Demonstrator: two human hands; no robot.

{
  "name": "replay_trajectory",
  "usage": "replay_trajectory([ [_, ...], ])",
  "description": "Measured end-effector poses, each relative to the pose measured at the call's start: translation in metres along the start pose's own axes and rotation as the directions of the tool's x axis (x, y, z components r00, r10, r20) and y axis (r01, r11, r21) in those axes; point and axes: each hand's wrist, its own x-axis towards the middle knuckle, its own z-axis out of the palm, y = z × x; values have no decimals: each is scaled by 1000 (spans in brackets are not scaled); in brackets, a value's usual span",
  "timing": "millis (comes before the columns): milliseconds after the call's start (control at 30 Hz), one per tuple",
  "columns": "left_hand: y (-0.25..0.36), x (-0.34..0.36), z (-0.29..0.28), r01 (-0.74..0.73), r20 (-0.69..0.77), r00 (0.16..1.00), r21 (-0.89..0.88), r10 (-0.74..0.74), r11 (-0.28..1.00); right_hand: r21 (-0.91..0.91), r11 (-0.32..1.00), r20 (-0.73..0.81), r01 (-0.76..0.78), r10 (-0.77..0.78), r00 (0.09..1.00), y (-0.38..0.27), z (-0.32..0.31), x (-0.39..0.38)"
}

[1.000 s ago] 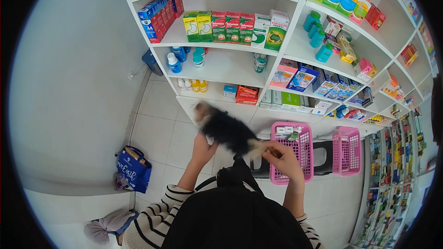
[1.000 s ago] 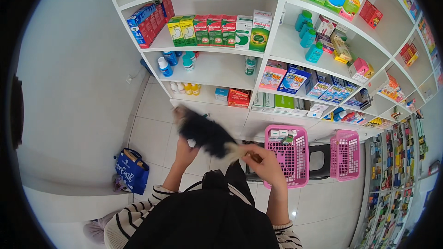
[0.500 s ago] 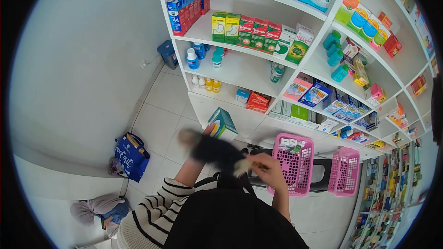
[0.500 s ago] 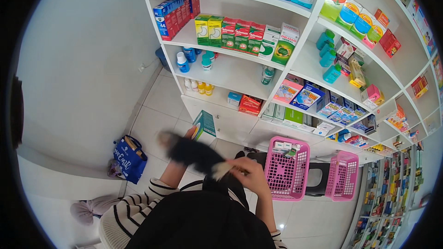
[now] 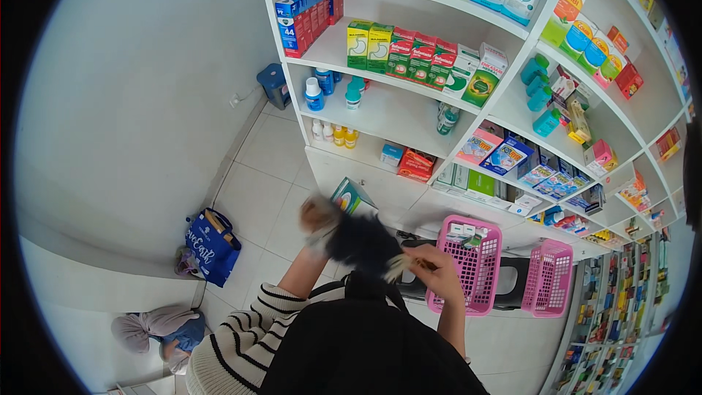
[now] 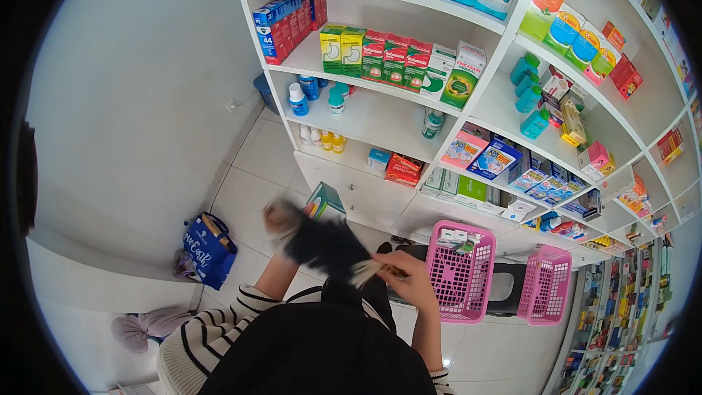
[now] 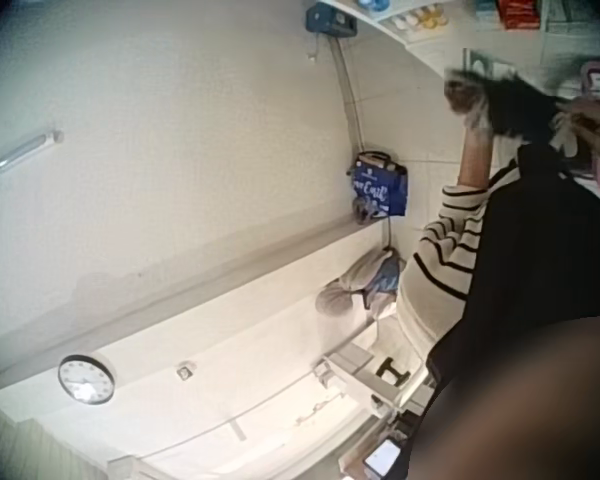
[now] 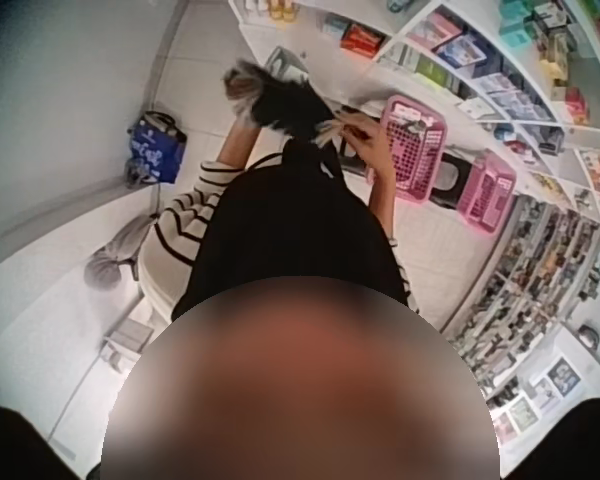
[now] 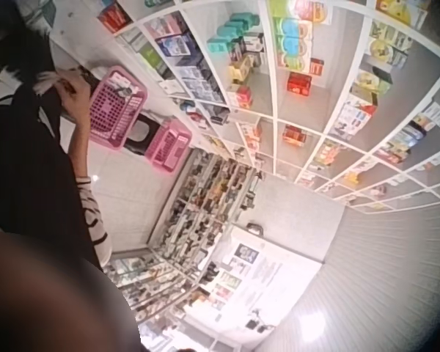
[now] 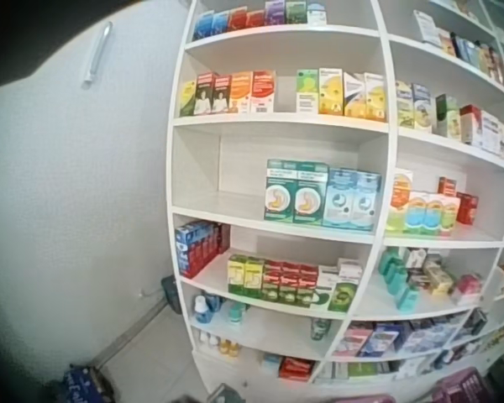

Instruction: Dusting and organizing medicine boxes on pharmacy shelves using a feather duster.

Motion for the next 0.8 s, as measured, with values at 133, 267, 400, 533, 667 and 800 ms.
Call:
replay_trajectory([
  [133,-5,2,23,-19,-48,999,13,19,1000,127,981,-122,-149,165,979,19,-6,-3],
  [267,-6,15,14,-110,139,984,-33,113,993,-48,998,22,35,-34,999,0,-13,-2],
  [400,32,16,76,-288,89,958,279,274,916,214,977,-494,6,103,863,38,-21,-6],
  [533,103,26,173,-780,386,619,410,684,474,277,961,-636,-14,194,747,35,-49,-23],
  [667,179,43,256,-880,598,373,470,710,67,273,957,-619,-99,254,744,43,-55,-45],
  [800,216,79,325,-872,677,319,483,663,-74,331,943,-663,-25,251,705,46,-38,-52],
])
